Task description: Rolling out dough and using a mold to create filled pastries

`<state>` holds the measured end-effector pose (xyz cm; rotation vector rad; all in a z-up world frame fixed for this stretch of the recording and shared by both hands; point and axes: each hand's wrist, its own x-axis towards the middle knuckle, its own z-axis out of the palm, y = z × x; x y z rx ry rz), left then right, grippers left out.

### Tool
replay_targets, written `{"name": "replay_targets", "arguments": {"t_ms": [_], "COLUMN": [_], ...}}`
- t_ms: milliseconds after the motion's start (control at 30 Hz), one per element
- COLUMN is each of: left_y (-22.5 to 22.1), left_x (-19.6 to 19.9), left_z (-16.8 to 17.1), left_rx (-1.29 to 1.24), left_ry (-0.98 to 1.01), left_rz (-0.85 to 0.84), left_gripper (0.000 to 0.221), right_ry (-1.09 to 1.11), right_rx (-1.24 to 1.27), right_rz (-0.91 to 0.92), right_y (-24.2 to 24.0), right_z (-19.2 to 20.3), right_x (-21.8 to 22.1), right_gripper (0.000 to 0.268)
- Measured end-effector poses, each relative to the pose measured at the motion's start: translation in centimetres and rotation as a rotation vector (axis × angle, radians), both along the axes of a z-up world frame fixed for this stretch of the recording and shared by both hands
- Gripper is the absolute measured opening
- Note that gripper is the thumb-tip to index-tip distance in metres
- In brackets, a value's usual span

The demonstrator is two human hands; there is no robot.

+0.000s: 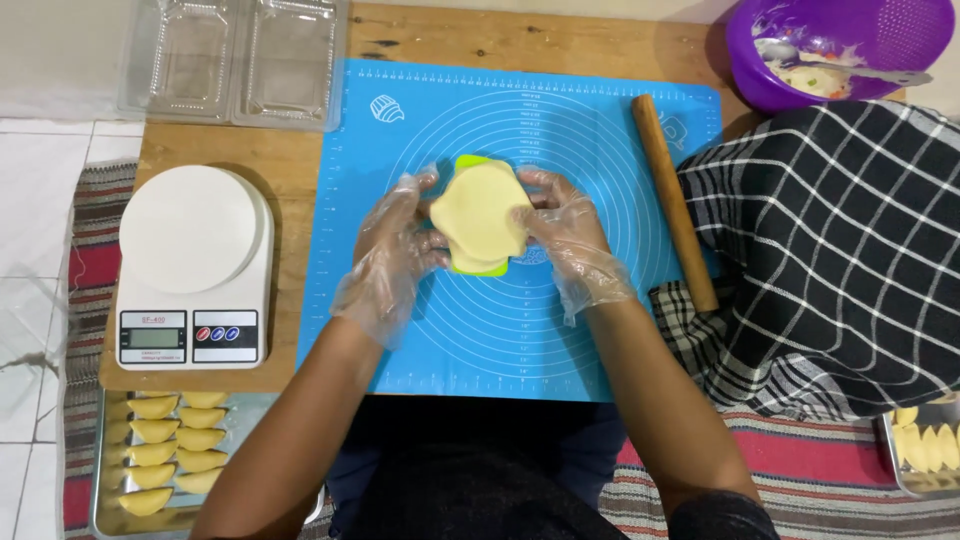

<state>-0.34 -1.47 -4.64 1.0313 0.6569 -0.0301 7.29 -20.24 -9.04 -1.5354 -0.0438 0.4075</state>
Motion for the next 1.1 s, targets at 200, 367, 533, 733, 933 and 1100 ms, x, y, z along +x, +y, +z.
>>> {"name": "replay_targets", "arguments": {"t_ms": [200, 367, 533, 733, 933, 1100], "left_y": [-2.4, -3.7, -3.1, -2.5, -3.1, -2.8], "left_x": [0.0, 1.2, 1.8, 2.6, 2.8, 3.0], "left_z": [-1.1, -2.9, -0.8, -1.5, 1.6, 3.3], "left_rx": [-0.308, -0.748, -0.897, -0.972, -0.946, -0.979], "left_ry": [-0.321, -0.34, -0.257, -0.203, -0.201, -0.184], "left_rz": [0.093, 0.261, 0.25, 0.202, 0.134, 0.069], "left_gripper": [0.056, 0.063, 0.067, 0.058, 0.059, 0.063], "right_ry": [0.153, 0.16, 0.196, 0.119, 0.061, 0.034], "right_rx": [0.162, 0.166, 0.265, 0.193, 0.222, 0.217], "right_rz": [-0.067, -0.027, -0.072, -0.16, -0.223, -0.257], "right_y": [1.2, 1.7, 1.3, 1.0, 0.3, 0.4], "right_z": [2.3, 2.7, 1.7, 1.4, -1.4, 1.9], "right_x": [-1.1, -1.5, -1.1, -0.2, 0.9, 0.9], "right_gripper": [0.049, 0.056, 0.048, 0.031, 0.021, 0.028]}}
